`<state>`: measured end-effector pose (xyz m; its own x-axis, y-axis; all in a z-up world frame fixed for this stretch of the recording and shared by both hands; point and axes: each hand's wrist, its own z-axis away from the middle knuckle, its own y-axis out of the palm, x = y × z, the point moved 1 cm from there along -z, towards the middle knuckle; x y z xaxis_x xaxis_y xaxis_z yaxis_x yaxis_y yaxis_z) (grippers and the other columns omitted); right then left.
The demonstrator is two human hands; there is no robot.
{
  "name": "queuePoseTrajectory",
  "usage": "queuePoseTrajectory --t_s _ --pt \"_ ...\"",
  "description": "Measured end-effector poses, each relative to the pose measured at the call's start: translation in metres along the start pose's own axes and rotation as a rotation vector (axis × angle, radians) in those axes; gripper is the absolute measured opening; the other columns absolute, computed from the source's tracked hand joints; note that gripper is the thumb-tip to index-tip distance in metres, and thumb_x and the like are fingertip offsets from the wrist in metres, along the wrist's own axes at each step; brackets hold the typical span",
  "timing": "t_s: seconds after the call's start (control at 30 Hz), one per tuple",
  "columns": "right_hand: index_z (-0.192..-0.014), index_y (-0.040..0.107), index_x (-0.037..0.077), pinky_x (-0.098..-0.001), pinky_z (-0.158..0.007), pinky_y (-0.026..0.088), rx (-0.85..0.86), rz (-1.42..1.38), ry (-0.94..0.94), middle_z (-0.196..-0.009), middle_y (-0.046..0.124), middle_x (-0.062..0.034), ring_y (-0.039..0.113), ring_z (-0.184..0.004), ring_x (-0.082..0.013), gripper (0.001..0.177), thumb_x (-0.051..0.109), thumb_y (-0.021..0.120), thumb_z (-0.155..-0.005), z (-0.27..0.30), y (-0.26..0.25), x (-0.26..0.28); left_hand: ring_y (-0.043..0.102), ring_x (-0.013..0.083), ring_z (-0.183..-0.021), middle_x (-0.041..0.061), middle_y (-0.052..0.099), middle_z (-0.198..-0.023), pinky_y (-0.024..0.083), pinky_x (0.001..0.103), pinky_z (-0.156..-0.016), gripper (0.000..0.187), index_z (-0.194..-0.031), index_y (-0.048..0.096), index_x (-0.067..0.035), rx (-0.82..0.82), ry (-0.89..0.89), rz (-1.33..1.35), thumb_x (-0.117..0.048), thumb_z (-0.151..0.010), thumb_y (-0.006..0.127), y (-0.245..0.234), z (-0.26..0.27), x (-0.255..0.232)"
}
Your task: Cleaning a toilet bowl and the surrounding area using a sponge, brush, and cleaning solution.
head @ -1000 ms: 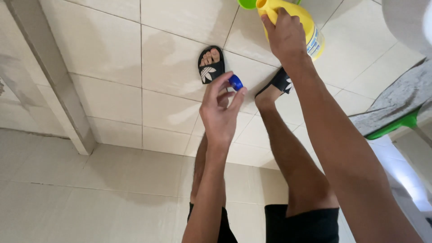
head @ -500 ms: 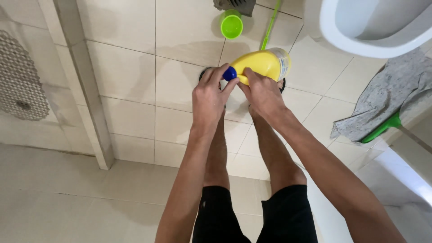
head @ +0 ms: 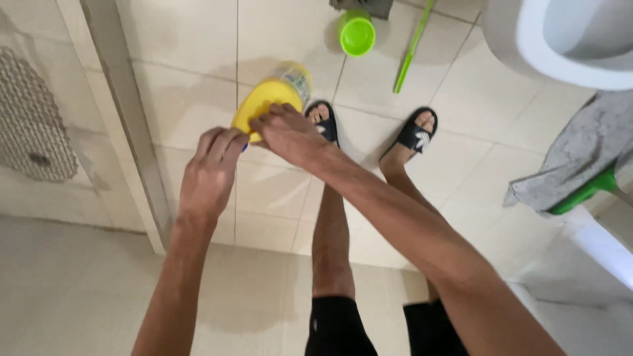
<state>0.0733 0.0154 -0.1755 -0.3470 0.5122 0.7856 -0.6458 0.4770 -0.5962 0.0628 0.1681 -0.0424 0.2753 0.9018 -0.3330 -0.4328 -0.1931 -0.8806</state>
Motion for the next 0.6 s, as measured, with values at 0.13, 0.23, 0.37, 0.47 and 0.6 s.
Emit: queuePoseTrajectory --t_s 0.13,0.23,0.37,0.47,0.6 --pt "-0.106 0.074 0.014 -0.0488 -0.094 0.052 0.067 0.134 0.016 -0.108 0.07 -0.0056 0.058 -0.113 -0.0307 0.021 0.023 0.074 -0.087 -0.03 0.072 -0.037 0.063 0.0271 -0.115 0.007 0.067 -0.12 0.061 0.036 -0.085 0.032 -0.116 0.071 -0.004 0.039 0.008 -0.045 0.002 -0.085 0.071 0.068 -0.003 0.038" --pt "-0.11 0.074 0.012 -0.0444 -0.087 0.053 0.2 0.1 0.119 -0.122 0.063 -0.0066 0.053 -0.12 -0.0303 0.017 0.015 0.071 -0.093 -0.047 0.088 -0.058 0.062 0.0266 -0.115 0.007 0.068 -0.121 0.061 0.033 -0.086 0.031 -0.119 0.071 -0.002 0.01 0.018 -0.053 0.002 -0.088 0.073 0.097 -0.011 0.054" --pt "-0.125 0.067 0.008 -0.0453 -0.102 0.05 0.057 0.015 0.094 -0.136 0.055 -0.0135 0.05 -0.129 -0.0324 0.04 0.01 0.073 -0.086 -0.042 0.096 -0.081 0.062 0.0279 -0.115 0.007 0.068 -0.118 0.061 0.035 -0.089 0.03 -0.117 0.071 -0.003 -0.027 -0.013 -0.02 0.003 -0.088 0.076 0.1 -0.018 0.061" --pt "-0.134 0.059 0.007 -0.0468 -0.109 0.048 -0.168 0.003 0.294 -0.143 0.052 -0.015 0.05 -0.133 -0.0341 0.052 0.003 0.074 -0.085 0.007 0.063 -0.107 0.062 0.0278 -0.118 0.008 0.068 -0.121 0.061 0.035 -0.094 0.033 -0.121 0.07 -0.003 -0.003 0.004 -0.052 0.005 -0.09 0.077 0.094 -0.01 0.068" --pt "-0.134 0.048 0.001 -0.0431 -0.094 0.057 -0.583 -0.173 0.878 -0.129 0.058 -0.0191 0.063 -0.115 -0.0328 0.055 0.002 0.074 -0.086 0.098 0.086 -0.248 0.062 0.03 -0.117 0.011 0.068 -0.122 0.06 0.037 -0.095 0.042 -0.122 0.07 -0.002 -0.001 -0.061 -0.089 0.008 -0.082 0.078 0.096 -0.015 0.083"
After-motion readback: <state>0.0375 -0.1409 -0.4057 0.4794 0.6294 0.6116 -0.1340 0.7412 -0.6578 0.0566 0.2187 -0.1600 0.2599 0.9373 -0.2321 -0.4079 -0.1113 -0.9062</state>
